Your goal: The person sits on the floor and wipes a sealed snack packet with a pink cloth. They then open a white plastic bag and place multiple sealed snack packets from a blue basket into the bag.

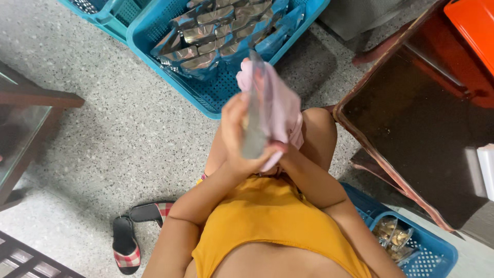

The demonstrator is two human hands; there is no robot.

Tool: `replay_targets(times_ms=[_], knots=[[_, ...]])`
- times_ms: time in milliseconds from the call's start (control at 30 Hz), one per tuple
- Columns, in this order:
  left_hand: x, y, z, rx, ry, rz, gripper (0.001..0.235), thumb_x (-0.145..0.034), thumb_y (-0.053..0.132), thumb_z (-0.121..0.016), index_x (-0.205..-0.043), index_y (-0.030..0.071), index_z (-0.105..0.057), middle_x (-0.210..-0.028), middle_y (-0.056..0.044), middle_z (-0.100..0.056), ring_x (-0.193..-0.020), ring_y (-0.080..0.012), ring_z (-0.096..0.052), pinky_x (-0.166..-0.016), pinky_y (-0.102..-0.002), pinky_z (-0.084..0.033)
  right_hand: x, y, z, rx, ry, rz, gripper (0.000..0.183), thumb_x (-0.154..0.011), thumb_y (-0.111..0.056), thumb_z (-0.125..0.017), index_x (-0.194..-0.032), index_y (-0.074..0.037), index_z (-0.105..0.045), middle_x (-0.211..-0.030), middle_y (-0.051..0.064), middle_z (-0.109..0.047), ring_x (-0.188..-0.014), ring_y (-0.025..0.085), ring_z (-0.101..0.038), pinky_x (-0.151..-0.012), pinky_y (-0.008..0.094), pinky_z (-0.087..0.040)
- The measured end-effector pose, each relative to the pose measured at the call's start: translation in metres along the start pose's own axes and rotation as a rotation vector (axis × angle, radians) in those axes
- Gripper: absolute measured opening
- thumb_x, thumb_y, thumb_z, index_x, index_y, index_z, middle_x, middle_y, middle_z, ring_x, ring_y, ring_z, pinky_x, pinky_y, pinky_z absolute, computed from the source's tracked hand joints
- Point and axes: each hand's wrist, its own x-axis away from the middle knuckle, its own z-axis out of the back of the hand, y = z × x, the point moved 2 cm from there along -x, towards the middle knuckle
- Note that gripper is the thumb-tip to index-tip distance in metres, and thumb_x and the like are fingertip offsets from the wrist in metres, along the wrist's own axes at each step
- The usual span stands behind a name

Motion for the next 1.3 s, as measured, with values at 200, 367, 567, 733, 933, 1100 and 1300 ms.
replay_targets(times_ms=[200,367,567,733,933,1100,1300], knots=[[0.078,-0.083,0.011,0.339,0.298,0.942,0.058,-0.104,0.042,-0.069,-0.113,-0.012,-0.050,-0.111,-0.026,-0.044,-0.101,-0.0328,-0.040,-0.092,-0.047,-0.029,0.018,-0.011,-0.014,0.504,-0.046,0.147,0.102,-0.082,-0.043,-0.085,-0.151,0.010,-0.033,-0.139,0.019,-0.044,-0.120,0.028,-0.050,-0.104,0.038,-0.048],[0.006,-0.074,0.027,0.134,0.477,0.729,0.082,-0.103,0.071,-0.047,-0.146,0.001,-0.043,-0.145,-0.016,-0.046,-0.138,-0.0255,-0.042,-0.123,-0.040,-0.027,0.020,-0.013,-0.010,0.690,-0.172,0.183,0.103,-0.080,-0.043,-0.087,-0.151,0.010,-0.034,-0.143,0.020,-0.041,-0.125,0.032,-0.047,-0.108,0.041,-0.046],[-0.051,-0.038,0.041,0.767,0.479,0.619,0.098,-0.093,0.078,-0.037,-0.161,0.008,-0.020,-0.156,-0.017,-0.037,-0.141,-0.0317,-0.046,-0.117,-0.052,-0.046,-0.001,0.012,0.039,0.309,0.048,-0.150,0.105,-0.077,-0.042,-0.090,-0.150,0.010,-0.035,-0.148,0.023,-0.037,-0.132,0.036,-0.044,-0.112,0.043,-0.043],[-0.072,-0.068,0.041,0.398,0.358,0.766,0.102,-0.095,0.078,-0.041,-0.164,0.009,-0.014,-0.163,-0.019,-0.034,-0.113,-0.0303,-0.048,-0.085,-0.047,-0.044,0.016,-0.003,0.040,0.185,0.103,-0.211,0.107,-0.074,-0.042,-0.091,-0.149,0.010,-0.035,-0.152,0.024,-0.033,-0.137,0.040,-0.041,-0.115,0.046,-0.040],[-0.057,-0.049,0.033,0.821,0.110,0.735,0.098,-0.103,0.073,-0.040,-0.167,0.002,-0.021,-0.171,-0.019,-0.028,-0.153,-0.0281,-0.038,-0.131,-0.043,-0.030,0.019,-0.054,-0.008,0.928,-0.267,0.217,0.109,-0.072,-0.041,-0.094,-0.148,0.009,-0.036,-0.158,0.026,-0.029,-0.144,0.044,-0.038,-0.119,0.049,-0.037],[0.004,-0.086,0.005,0.847,0.315,1.029,0.092,-0.088,0.076,-0.023,-0.161,0.023,-0.006,-0.168,-0.004,-0.019,-0.155,-0.0297,-0.028,-0.127,-0.045,-0.026,0.000,-0.056,-0.023,0.777,-0.001,0.175,0.095,-0.090,-0.017,-0.076,-0.154,0.013,-0.013,-0.167,0.028,-0.009,-0.154,0.040,-0.035,-0.124,0.044,-0.040],[0.030,-0.046,-0.006,0.299,-0.094,0.456,0.101,-0.100,0.081,-0.030,-0.163,0.002,-0.025,-0.166,-0.014,-0.034,-0.157,-0.0287,-0.033,-0.130,-0.040,-0.027,-0.006,-0.068,-0.022,1.133,-0.013,0.308,0.077,-0.093,-0.020,-0.085,-0.151,0.005,-0.042,-0.162,0.021,-0.034,-0.142,0.040,-0.056,-0.113,0.041,-0.056]])
